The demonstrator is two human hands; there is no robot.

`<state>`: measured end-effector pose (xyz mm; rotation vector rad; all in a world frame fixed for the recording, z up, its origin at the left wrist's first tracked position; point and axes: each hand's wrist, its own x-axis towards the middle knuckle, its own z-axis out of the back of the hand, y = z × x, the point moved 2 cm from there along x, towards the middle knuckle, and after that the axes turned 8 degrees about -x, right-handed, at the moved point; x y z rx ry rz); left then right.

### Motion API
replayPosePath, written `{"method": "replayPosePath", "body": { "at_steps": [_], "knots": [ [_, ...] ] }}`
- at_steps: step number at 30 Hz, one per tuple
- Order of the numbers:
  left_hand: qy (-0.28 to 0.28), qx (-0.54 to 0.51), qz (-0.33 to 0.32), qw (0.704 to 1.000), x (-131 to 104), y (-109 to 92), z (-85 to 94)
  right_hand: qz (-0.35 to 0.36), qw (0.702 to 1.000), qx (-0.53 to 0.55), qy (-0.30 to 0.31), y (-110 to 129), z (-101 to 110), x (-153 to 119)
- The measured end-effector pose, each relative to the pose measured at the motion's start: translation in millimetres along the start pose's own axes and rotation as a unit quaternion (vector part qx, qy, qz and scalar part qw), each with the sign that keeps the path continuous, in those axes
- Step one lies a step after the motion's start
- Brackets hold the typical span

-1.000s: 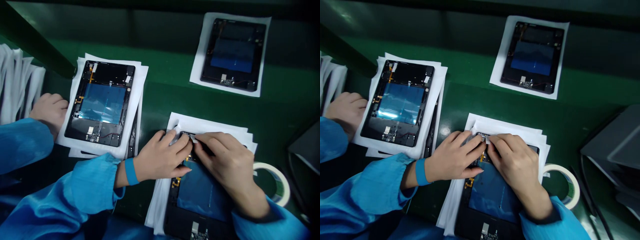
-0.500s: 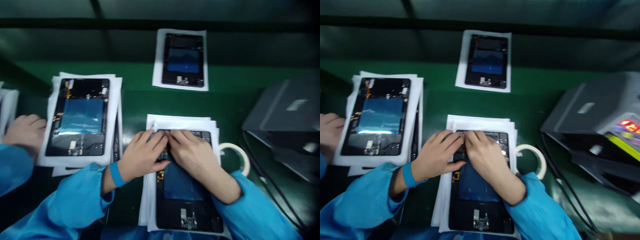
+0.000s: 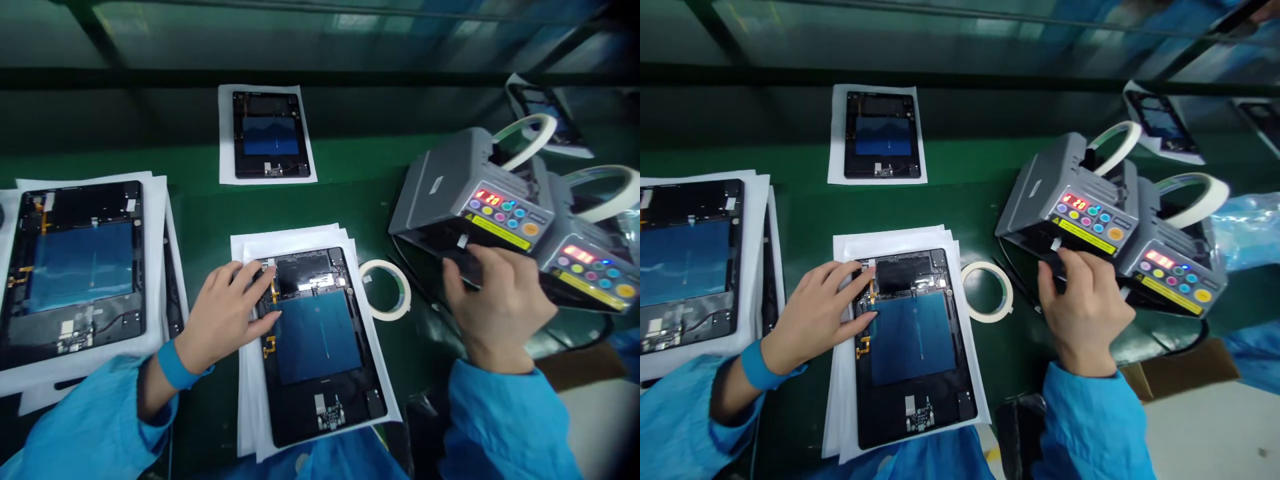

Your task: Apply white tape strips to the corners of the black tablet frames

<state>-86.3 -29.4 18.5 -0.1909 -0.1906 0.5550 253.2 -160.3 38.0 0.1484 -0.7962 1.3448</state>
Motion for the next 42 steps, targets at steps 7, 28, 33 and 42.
{"method": "replayPosePath", "body": {
  "at_steps": [7,28,33,42],
  "knots": [
    [-0.005,-0.014,-0.004,1.0,0.6,1.1,-0.2,-0.018,0.998,0.025,0.05,-17.0,-14.5,2.6],
    [0.051,-0.035,-0.006,0.998,80.6,-79.2,-15.2,0.149,0.862,0.472,0.108,68.2,-29.4,20.5],
    [0.046,-0.013,-0.027,0.998,79.2,-84.8,-15.5,0.159,0.867,0.46,0.104,66.3,-27.4,19.3],
    [0.031,0.023,-0.061,0.997,80.9,-81.1,-17.6,0.154,0.875,0.446,0.111,66.8,-28.4,18.7]
  ]
}}
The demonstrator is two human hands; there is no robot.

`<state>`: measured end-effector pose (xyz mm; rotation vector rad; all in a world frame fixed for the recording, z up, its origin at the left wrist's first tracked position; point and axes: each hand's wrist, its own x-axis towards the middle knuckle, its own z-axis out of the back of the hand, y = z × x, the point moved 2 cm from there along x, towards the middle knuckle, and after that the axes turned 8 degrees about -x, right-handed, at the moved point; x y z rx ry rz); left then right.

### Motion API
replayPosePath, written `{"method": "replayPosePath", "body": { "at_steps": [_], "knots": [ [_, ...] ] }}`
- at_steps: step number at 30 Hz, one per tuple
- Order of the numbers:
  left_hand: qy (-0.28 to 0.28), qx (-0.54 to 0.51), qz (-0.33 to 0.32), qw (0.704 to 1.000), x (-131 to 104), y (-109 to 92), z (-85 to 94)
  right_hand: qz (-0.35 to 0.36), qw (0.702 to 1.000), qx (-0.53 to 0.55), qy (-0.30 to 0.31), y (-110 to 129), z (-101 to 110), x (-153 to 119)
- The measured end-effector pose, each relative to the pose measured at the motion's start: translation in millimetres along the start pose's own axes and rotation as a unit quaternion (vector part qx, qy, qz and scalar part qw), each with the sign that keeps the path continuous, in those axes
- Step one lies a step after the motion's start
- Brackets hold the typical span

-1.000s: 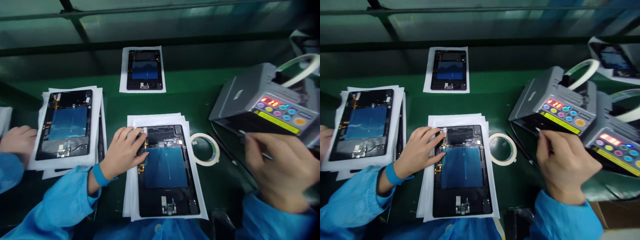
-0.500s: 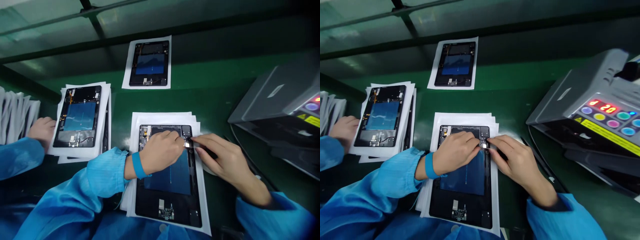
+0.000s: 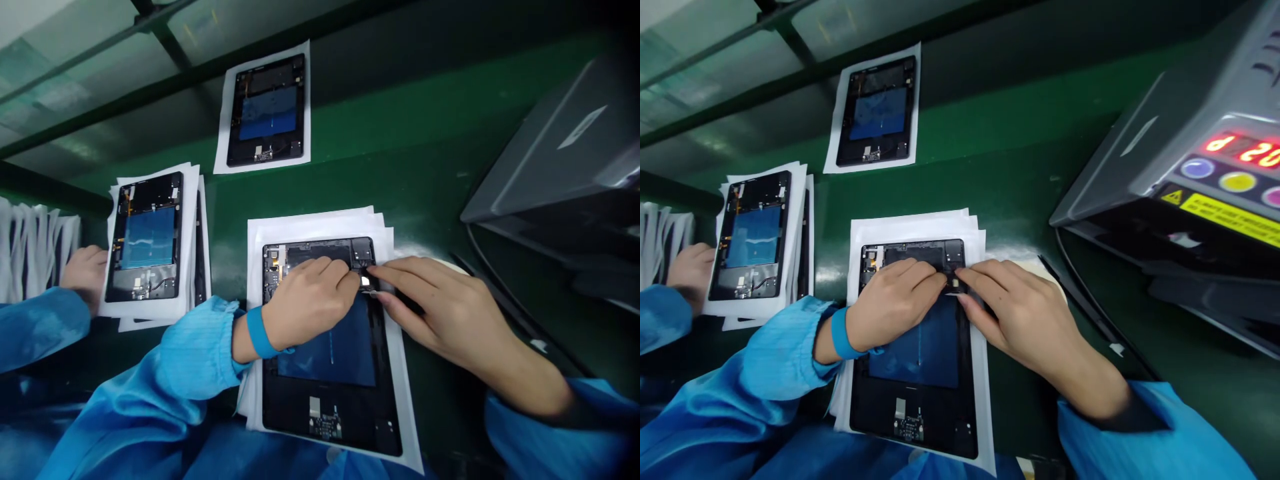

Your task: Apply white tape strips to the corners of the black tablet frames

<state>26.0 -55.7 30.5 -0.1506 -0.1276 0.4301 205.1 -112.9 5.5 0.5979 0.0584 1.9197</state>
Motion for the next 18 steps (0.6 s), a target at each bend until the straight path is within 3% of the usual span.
{"method": "replayPosePath", "body": {
  "at_steps": [7,18],
  "knots": [
    [-0.018,0.02,-0.049,0.998,4.3,4.0,1.2,-0.008,1.0,-0.005,0.001,0.6,-1.1,0.9],
    [-0.038,0.022,-0.042,0.998,4.4,3.9,0.6,0.014,0.999,-0.039,0.0,1.7,-0.4,3.3]
  ]
}}
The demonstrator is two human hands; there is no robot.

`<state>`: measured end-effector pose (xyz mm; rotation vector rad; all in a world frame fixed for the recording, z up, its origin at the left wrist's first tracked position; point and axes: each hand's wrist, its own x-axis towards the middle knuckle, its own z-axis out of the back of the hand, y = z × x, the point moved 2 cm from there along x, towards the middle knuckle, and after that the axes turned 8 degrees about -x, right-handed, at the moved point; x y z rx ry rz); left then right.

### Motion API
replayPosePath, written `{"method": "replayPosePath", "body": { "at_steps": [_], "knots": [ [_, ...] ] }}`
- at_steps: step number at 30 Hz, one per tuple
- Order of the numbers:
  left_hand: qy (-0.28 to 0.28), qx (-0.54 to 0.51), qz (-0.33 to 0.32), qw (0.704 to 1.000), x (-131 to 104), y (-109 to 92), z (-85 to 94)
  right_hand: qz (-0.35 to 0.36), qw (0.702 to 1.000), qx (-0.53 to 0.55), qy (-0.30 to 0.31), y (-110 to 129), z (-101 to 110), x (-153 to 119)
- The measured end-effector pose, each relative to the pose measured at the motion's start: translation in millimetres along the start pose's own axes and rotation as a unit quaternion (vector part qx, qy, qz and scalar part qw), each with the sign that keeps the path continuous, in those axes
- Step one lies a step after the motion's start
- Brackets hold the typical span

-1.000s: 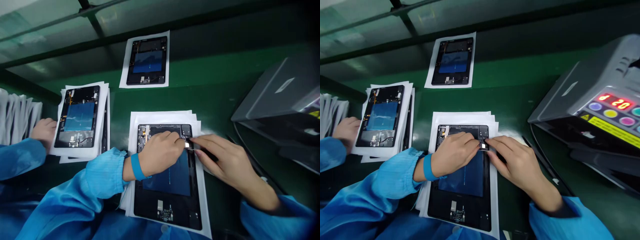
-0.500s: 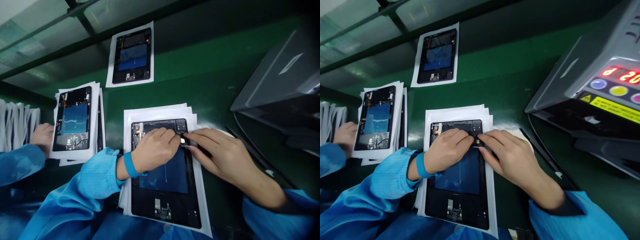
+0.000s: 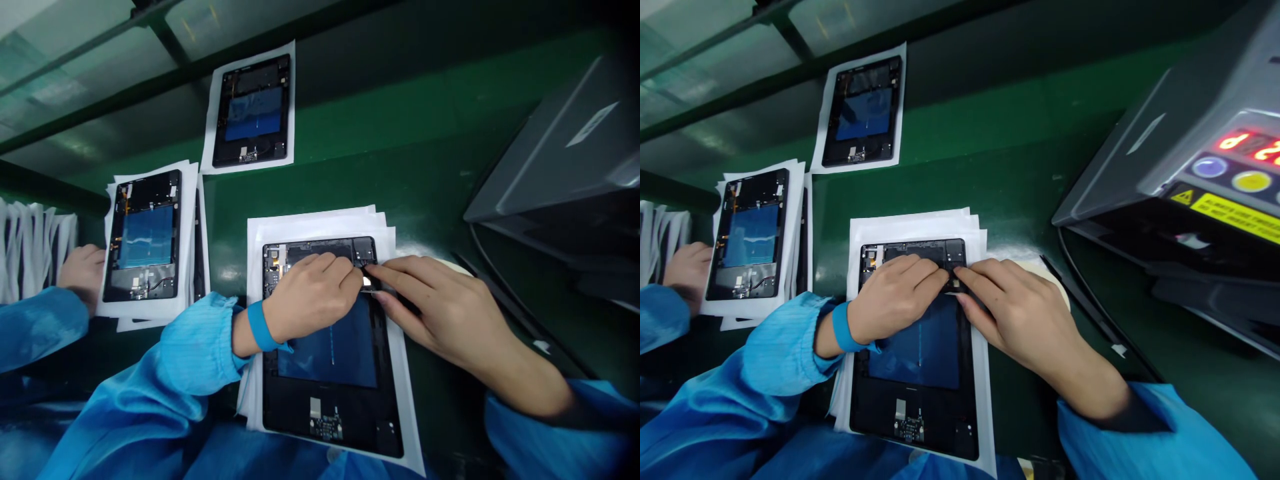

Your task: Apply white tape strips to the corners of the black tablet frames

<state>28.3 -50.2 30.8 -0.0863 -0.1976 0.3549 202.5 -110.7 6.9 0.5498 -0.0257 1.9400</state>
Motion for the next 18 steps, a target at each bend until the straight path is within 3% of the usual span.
{"method": "replayPosePath", "body": {
  "at_steps": [18],
  "knots": [
    [-0.008,-0.001,-0.004,1.0,-1.1,0.6,-1.3,0.041,0.992,-0.119,0.024,11.7,2.3,0.9]
  ]
}}
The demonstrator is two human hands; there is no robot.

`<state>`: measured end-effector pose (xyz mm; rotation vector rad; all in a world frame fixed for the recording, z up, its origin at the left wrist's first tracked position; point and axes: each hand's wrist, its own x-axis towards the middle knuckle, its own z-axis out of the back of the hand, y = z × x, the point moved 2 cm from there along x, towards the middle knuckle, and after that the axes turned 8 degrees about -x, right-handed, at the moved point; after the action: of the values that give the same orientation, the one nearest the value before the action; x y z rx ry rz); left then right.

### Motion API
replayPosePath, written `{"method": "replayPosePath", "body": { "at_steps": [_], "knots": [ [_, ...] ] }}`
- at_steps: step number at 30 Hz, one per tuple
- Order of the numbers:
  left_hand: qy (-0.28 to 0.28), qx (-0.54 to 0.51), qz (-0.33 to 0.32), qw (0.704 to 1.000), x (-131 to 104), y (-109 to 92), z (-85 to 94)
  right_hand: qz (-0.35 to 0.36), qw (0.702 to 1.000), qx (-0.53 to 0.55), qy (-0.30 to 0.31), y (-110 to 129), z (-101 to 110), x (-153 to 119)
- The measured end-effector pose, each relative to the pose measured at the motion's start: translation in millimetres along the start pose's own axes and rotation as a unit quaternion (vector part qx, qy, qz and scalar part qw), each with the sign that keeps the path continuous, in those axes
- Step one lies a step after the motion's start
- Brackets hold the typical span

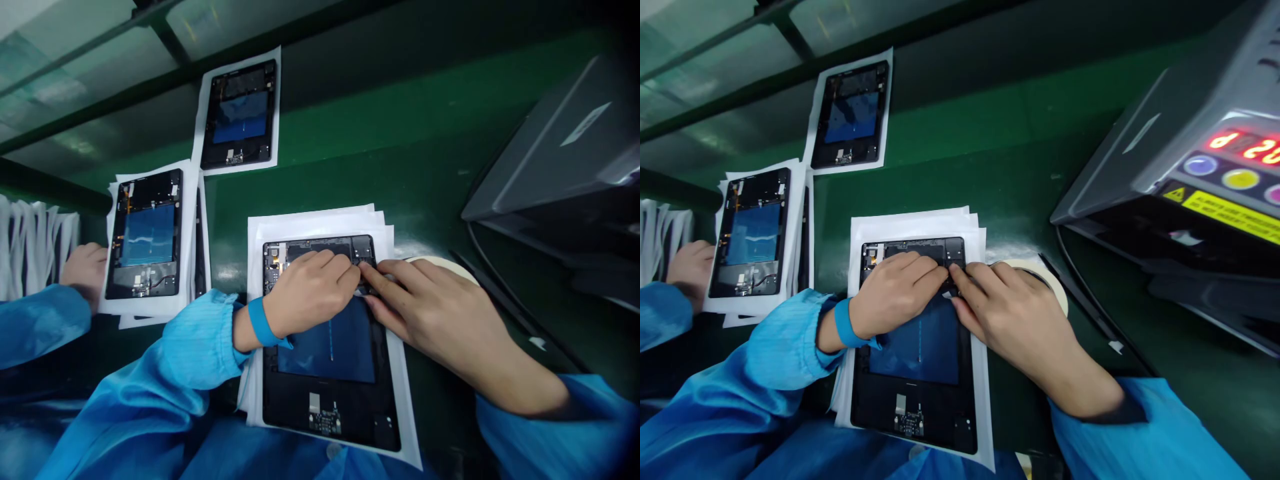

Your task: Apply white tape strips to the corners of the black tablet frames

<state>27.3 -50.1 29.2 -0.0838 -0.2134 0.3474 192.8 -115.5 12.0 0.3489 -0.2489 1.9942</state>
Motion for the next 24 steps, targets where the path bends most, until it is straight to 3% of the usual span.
{"method": "replayPosePath", "body": {
  "at_steps": [6,17,24],
  "knots": [
    [-0.009,0.009,0.003,1.0,-0.7,-0.9,1.1,0.008,0.999,0.015,-0.036,-1.7,-3.9,-2.1],
    [-0.026,0.003,-0.004,1.0,-0.4,-0.3,-0.1,-0.013,0.999,-0.032,0.011,3.8,0.9,-0.1],
    [-0.024,0.003,0.002,1.0,-1.8,0.4,-1.9,0.004,0.999,0.006,-0.043,1.4,-0.4,-0.4]
  ]
}}
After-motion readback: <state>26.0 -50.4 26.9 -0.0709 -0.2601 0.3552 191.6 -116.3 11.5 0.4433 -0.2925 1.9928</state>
